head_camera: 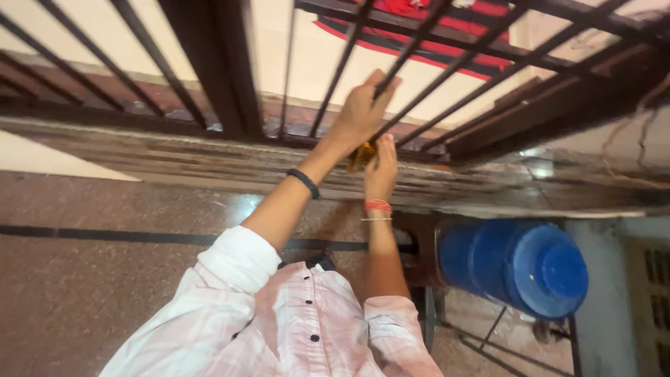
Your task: The person wipes the individual bars of a metal window or door grate using a yellow cloth, moving the cloth up and down each vertical bar.
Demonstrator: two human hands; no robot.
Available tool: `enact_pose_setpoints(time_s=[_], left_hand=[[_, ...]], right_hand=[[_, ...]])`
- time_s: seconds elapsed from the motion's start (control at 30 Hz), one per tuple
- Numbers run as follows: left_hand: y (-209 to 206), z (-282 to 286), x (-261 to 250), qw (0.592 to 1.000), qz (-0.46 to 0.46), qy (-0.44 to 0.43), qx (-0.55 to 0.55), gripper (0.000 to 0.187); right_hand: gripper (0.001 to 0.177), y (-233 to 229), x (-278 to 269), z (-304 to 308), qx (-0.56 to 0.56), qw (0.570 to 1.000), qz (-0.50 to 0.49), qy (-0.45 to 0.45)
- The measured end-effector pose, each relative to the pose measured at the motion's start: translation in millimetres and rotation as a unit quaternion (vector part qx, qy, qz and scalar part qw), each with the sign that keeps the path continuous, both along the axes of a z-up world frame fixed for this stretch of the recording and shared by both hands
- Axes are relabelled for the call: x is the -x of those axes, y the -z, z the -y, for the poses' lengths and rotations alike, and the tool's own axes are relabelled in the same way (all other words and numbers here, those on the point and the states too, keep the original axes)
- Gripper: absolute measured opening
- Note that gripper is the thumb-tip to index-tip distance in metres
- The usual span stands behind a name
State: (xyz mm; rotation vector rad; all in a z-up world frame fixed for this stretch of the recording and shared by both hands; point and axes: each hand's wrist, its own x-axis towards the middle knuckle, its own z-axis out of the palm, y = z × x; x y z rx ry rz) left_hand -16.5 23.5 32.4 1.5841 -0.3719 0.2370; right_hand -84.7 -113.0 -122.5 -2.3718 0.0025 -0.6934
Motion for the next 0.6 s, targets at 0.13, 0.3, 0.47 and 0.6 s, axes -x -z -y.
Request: enact_pose_setpoints(time_s=[0.13,0.3,0.47,0.6], left_hand=[[4,-7,10,0.998,-0.024,-0.009,-0.061,0.036],[13,-35,49,0.997,0.053,0.045,-0.045,0.054],[35,-76,87,0.992,0.032,0.072,-0.100,0.050],[89,-112,139,0.982,-0.072,0.116,-0.134,0.060]], right_hand=[[0.049,1,-1,-3,0.009,1.000,0.008,0.004],[0.039,-1,1,-9,0.007,1.000,0.025,0.001],[0.035,5,1,-4,-0.041,0.999,0.028,0.012],[0.029,1,26,-15,-0.147,0.989,-0.003,0.023]])
